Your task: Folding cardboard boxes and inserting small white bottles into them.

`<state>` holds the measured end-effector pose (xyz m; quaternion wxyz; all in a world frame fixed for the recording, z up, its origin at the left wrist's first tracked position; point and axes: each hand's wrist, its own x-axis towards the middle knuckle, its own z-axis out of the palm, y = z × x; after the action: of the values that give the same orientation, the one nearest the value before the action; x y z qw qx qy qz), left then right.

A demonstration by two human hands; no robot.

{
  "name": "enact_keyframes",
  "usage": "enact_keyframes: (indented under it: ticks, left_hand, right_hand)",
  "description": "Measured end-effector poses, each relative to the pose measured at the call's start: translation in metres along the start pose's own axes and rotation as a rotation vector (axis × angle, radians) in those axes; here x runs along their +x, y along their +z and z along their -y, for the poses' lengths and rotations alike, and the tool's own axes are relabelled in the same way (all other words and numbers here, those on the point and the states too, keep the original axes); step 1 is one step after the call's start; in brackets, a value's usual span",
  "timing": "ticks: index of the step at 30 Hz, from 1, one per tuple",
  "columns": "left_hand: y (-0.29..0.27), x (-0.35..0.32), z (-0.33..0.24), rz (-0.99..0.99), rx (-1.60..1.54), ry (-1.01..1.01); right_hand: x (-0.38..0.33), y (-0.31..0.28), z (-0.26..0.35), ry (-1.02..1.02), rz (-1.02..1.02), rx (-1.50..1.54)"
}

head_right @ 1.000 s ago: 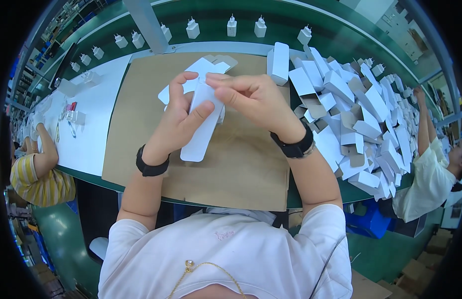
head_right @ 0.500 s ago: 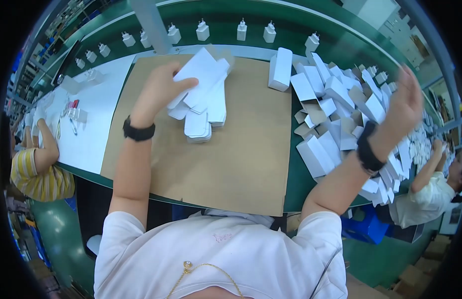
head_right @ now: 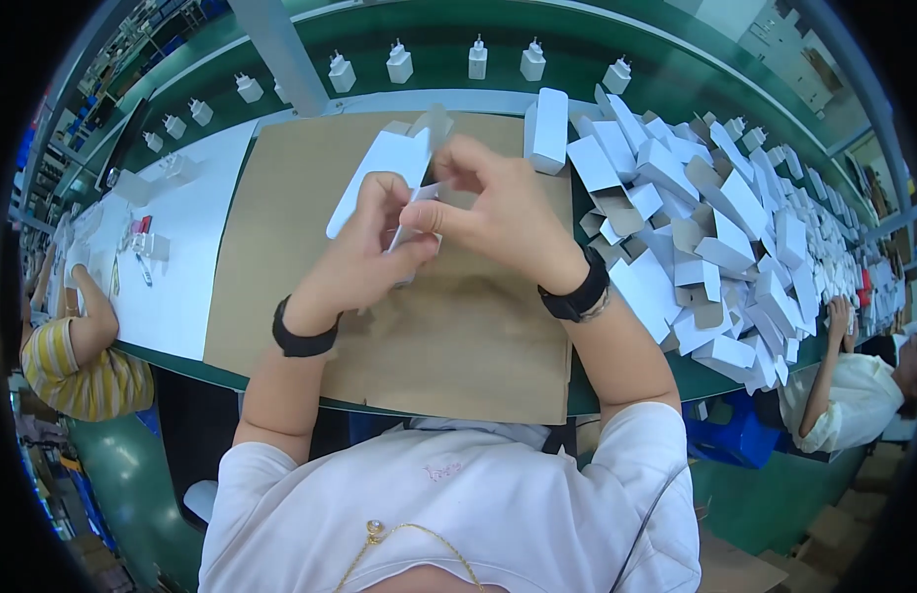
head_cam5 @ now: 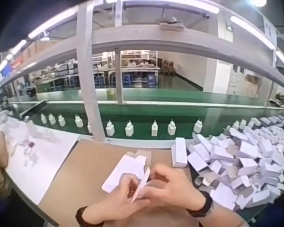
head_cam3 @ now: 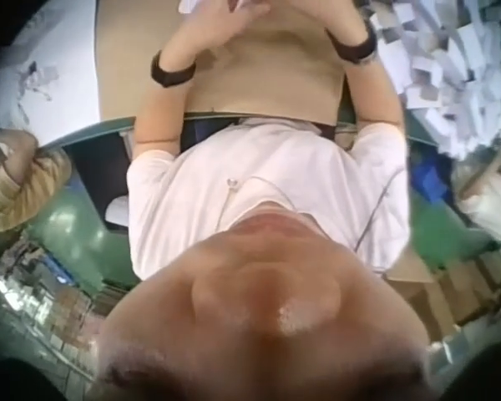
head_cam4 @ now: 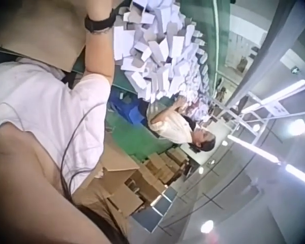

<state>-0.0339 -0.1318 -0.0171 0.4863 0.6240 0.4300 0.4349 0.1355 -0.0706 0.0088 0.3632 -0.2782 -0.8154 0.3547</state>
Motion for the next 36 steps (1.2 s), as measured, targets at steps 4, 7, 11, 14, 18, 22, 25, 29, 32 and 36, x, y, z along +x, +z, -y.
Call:
enact_keyframes:
  ticks: [4, 7, 11, 14, 18, 22, 25, 29, 32, 36]
  left_hand:
    - [0.006, 0.003, 0.013, -0.190, -0.109, 0.267]
    - [0.009, 0.003, 0.010, -0.200, -0.253, 0.292]
    - [-0.002, 0.000, 0.000, -0.047, -0.379, 0.149]
    - [-0.001, 0.000, 0.010, -0.040, -0.279, 0.171]
    - [0.003, -0.001, 0.002, -0.010, -0.444, 0.128]
    - [0.002, -0.001, 0.000, -0.005, -0.497, 0.107]
    - [-0.001, -0.001, 0.011, -0.003, -0.371, 0.135]
    - [-0.003, -0.002, 0.008, 0.046, -0.161, 0.125]
    - [-0.004, -0.002, 0.008, 0.013, -0.235, 0.100]
    - [-0.007, -0.004, 0.003, 0.023, -0.162, 0.147]
  right_hand:
    - [-0.004, 0.001, 0.004, 0.157, -0.165, 0.078]
    - [0.002, 0.026, 0.018, 0.122, -0.292, 0.475]
    - [-0.003, 0.032, 0.005, 0.113, -0.228, 0.625]
    - [-0.006, 0.022, -0.003, 0.090, -0.061, 0.564]
    - [-0.003, 0.019, 0.001, -0.228, -0.226, 0.083]
    - [-0.003, 0.015, -0.001, -0.414, -0.253, -0.052]
    - [-0.007, 0.006, 0.008, -0.165, -0.192, 0.119]
    - [-0.001, -0.002, -0.003, -0.040, -0.176, 0.436]
    - [0.000, -0.006, 0.002, -0.053, -0.046, 0.188]
    - [0.000, -0.011, 0.003, 0.017, 0.032, 0.230]
